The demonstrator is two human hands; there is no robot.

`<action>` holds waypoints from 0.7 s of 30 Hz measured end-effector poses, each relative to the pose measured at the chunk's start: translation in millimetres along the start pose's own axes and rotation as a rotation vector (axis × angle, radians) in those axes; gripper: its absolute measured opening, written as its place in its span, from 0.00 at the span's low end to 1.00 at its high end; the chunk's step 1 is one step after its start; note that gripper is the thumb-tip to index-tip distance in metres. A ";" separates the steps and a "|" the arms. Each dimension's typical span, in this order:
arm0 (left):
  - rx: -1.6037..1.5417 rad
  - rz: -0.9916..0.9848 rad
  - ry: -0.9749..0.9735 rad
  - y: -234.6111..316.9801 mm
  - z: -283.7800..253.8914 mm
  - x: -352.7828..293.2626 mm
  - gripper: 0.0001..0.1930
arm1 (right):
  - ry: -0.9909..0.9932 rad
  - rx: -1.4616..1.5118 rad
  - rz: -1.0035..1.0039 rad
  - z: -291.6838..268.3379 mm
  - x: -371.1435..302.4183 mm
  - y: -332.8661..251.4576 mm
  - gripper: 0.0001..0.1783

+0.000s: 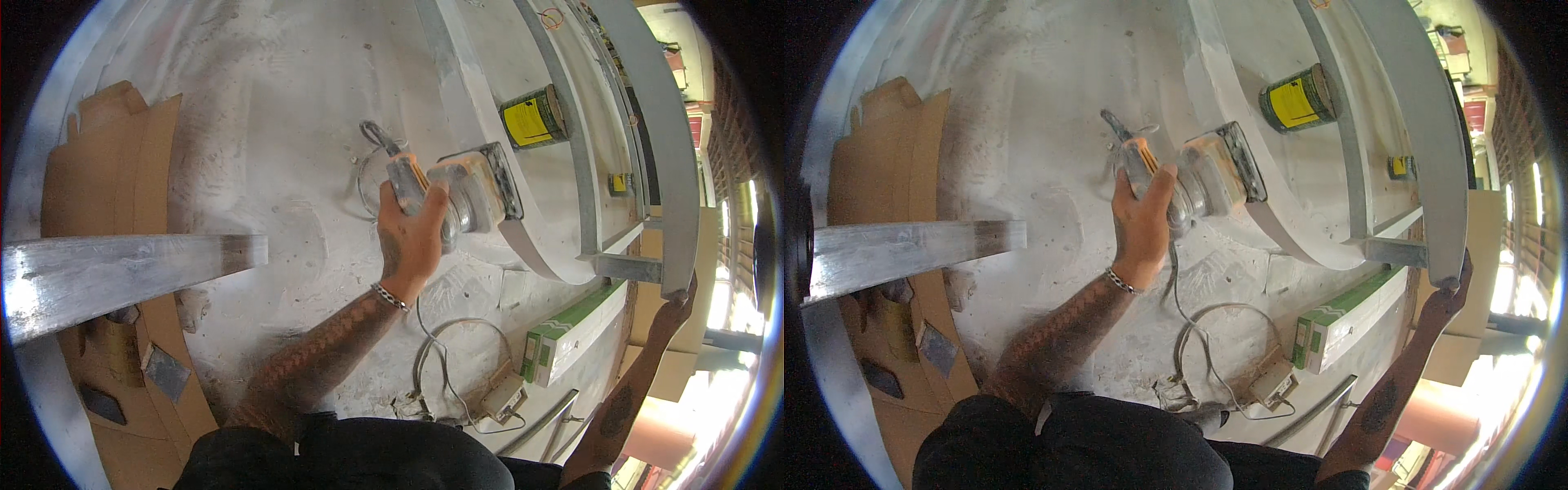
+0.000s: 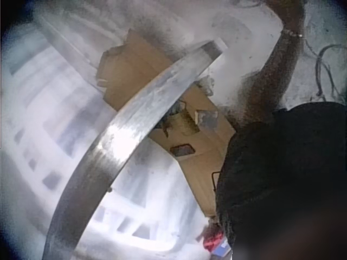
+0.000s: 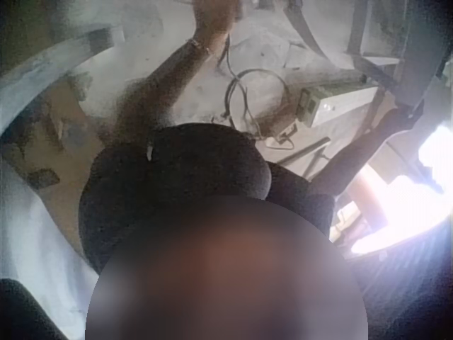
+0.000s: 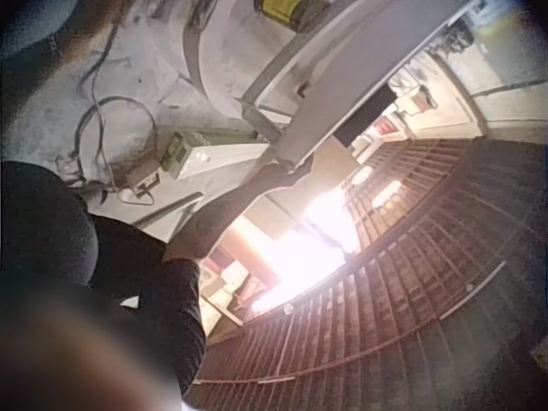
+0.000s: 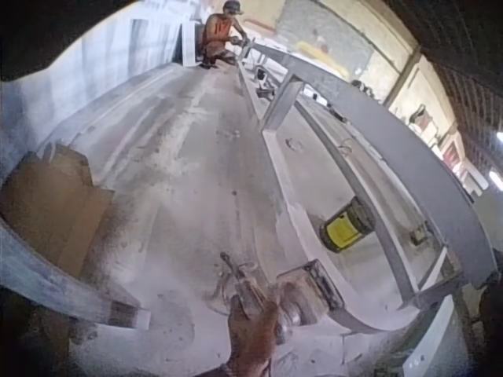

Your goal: The person sands the underside of a curved white furniture piece using a handheld power sander, moving the sander along the surface.

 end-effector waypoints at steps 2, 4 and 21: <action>0.008 0.022 0.022 9.6 -3.6 13.6 0.20 | -0.006 0.061 0.005 0.4 -0.2 -4.7 0.28; -0.003 0.093 0.001 24.3 -3.3 28.2 0.19 | -0.011 0.111 0.008 0.0 1.0 -11.3 0.26; 0.091 -0.200 -0.144 102.6 -6.2 107.2 0.25 | -0.013 -0.046 0.005 6.1 1.2 -18.8 0.48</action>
Point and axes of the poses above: each hand's wrist, its own x-axis towards the middle knuckle, its own z-axis out of the palm, y = z × x, the point moved 2 cm from there along x, towards the middle knuckle, and after that the axes turned 12 degrees about -z, right-handed, at the moved point
